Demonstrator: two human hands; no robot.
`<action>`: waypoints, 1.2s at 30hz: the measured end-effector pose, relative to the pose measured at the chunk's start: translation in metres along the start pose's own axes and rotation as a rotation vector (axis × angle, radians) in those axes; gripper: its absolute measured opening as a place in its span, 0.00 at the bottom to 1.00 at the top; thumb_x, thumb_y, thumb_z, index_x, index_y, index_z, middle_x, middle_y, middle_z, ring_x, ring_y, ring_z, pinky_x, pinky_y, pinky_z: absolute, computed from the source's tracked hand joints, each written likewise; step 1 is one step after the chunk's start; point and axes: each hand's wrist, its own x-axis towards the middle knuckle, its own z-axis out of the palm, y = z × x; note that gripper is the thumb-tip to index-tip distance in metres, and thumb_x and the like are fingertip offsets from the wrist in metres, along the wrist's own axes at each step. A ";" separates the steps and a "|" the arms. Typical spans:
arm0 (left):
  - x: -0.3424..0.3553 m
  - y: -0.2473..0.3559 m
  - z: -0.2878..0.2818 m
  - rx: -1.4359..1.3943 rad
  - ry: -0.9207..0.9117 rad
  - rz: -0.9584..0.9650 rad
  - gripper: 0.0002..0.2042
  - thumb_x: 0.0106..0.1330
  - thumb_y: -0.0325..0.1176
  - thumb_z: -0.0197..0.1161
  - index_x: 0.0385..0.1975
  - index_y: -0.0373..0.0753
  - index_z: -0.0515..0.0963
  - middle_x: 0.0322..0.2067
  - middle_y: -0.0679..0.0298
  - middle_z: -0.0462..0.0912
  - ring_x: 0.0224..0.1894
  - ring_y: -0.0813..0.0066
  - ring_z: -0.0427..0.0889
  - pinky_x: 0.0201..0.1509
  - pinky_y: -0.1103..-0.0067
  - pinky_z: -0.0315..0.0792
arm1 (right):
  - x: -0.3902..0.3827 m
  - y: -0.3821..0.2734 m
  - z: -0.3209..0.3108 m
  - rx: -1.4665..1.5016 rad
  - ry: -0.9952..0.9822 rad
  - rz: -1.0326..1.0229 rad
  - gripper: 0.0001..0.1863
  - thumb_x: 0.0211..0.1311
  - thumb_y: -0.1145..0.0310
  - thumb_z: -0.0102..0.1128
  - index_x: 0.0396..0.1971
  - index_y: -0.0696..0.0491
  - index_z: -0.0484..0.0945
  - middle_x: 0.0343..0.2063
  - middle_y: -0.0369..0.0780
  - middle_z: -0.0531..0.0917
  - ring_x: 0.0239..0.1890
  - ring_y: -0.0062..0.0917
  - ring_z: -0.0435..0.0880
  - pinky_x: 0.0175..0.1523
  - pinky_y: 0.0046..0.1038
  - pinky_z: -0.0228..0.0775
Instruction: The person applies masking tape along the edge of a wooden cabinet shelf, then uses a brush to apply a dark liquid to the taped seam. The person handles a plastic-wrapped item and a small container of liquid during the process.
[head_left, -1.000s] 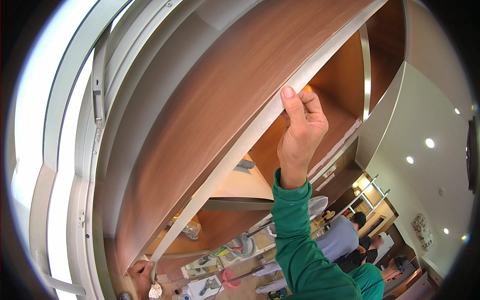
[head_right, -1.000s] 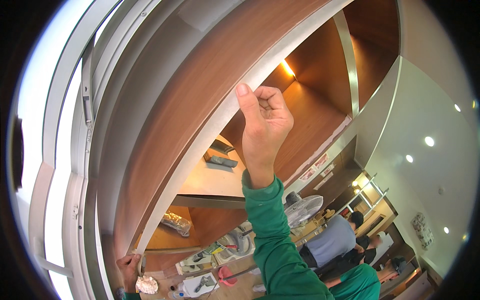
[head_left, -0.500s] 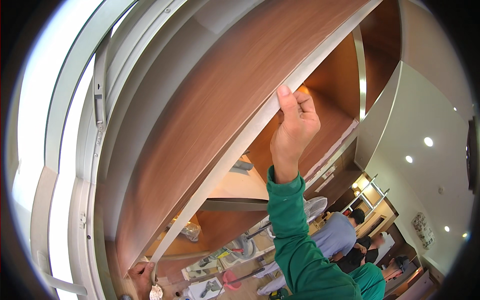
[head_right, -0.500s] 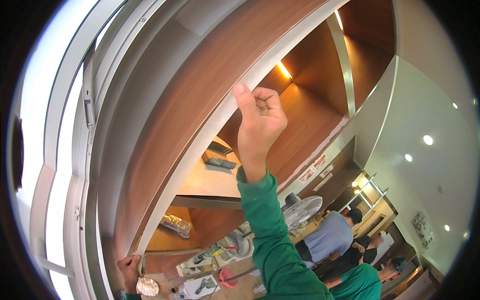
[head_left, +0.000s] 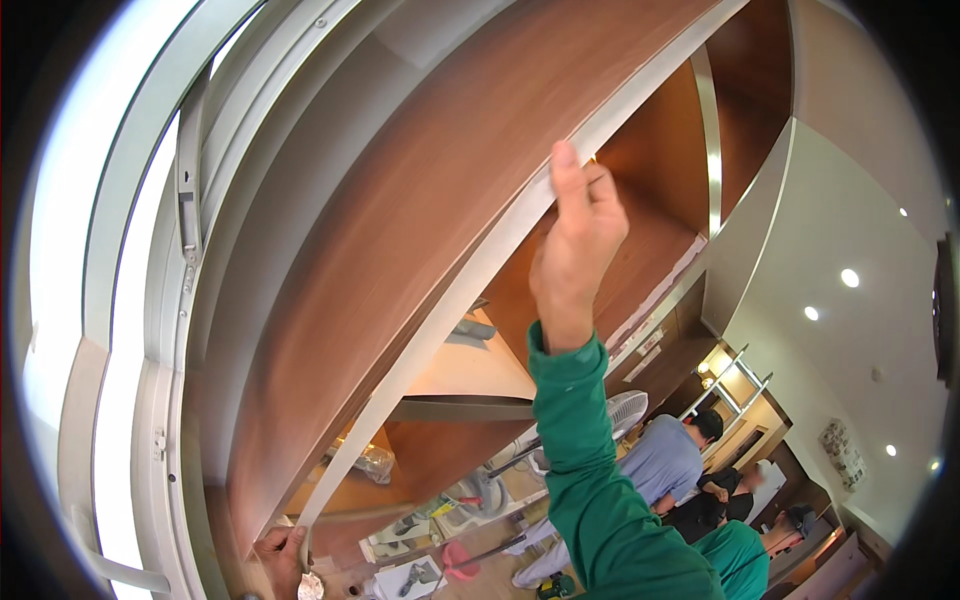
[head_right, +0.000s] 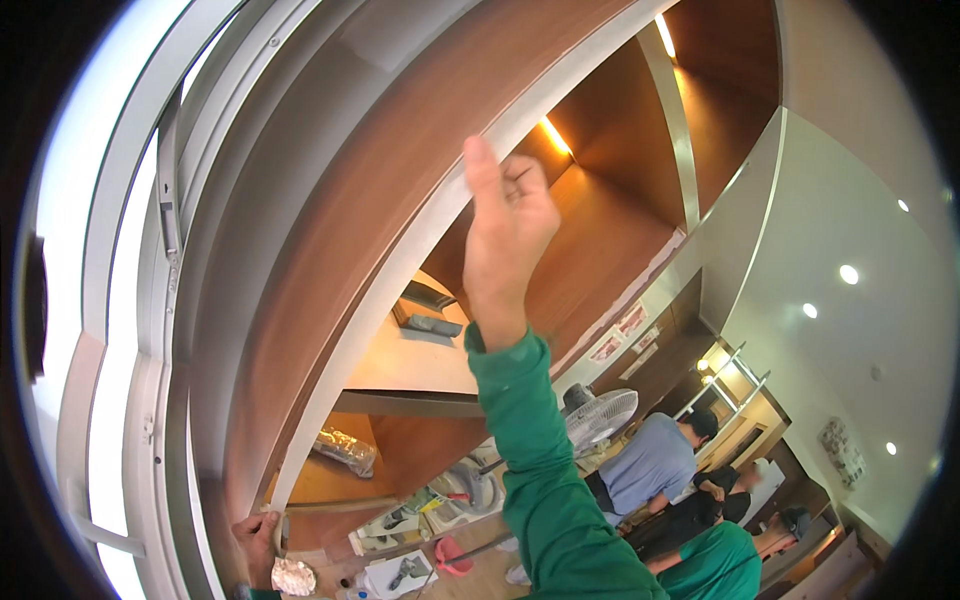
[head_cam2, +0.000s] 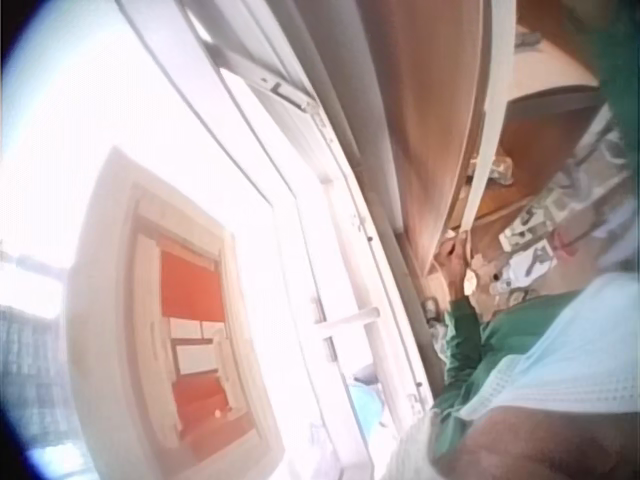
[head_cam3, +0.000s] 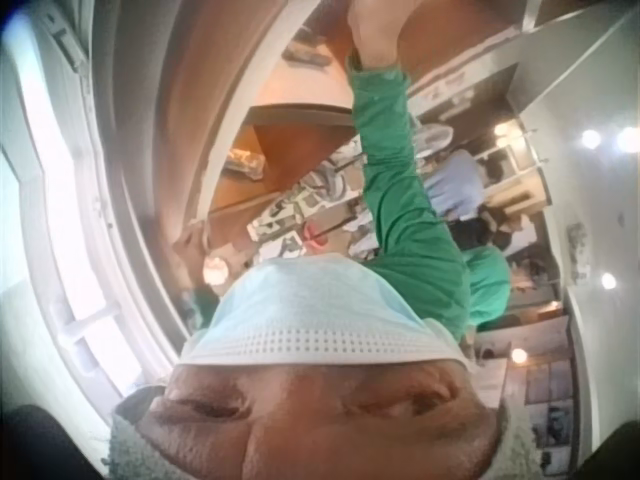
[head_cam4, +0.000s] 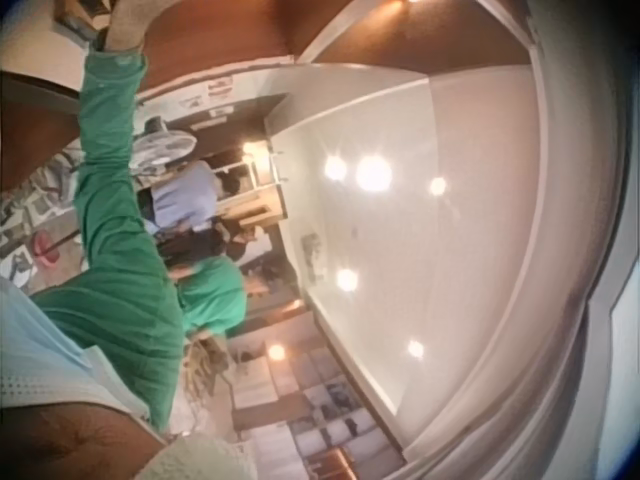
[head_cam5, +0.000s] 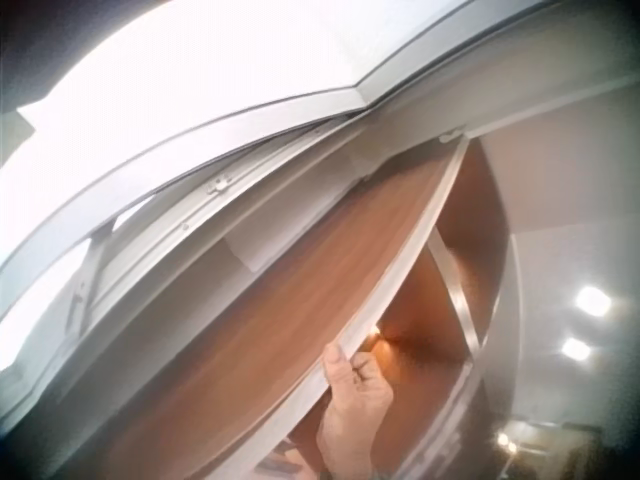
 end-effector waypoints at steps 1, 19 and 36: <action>-0.002 0.004 0.002 -0.023 0.003 -0.053 0.11 0.61 0.31 0.69 0.27 0.27 0.83 0.15 0.64 0.78 0.12 0.78 0.74 0.15 0.80 0.66 | -0.005 0.001 -0.002 0.040 -0.026 0.025 0.18 0.62 0.60 0.68 0.19 0.53 0.73 0.18 0.25 0.68 0.24 0.09 0.59 0.29 0.17 0.50; -0.003 0.032 0.009 0.002 0.033 -0.150 0.09 0.58 0.28 0.72 0.22 0.29 0.83 0.15 0.72 0.73 0.18 0.87 0.68 0.21 0.83 0.60 | -0.062 0.003 -0.034 0.128 -0.364 0.287 0.18 0.66 0.61 0.61 0.45 0.61 0.74 0.37 0.38 0.81 0.39 0.19 0.79 0.46 0.25 0.74; -0.004 0.043 0.007 -0.073 0.011 -0.255 0.07 0.59 0.29 0.71 0.24 0.31 0.84 0.16 0.74 0.74 0.21 0.88 0.67 0.26 0.84 0.60 | -0.097 0.004 -0.017 0.088 -0.364 0.263 0.16 0.59 0.76 0.67 0.43 0.61 0.72 0.37 0.40 0.82 0.39 0.18 0.80 0.42 0.20 0.73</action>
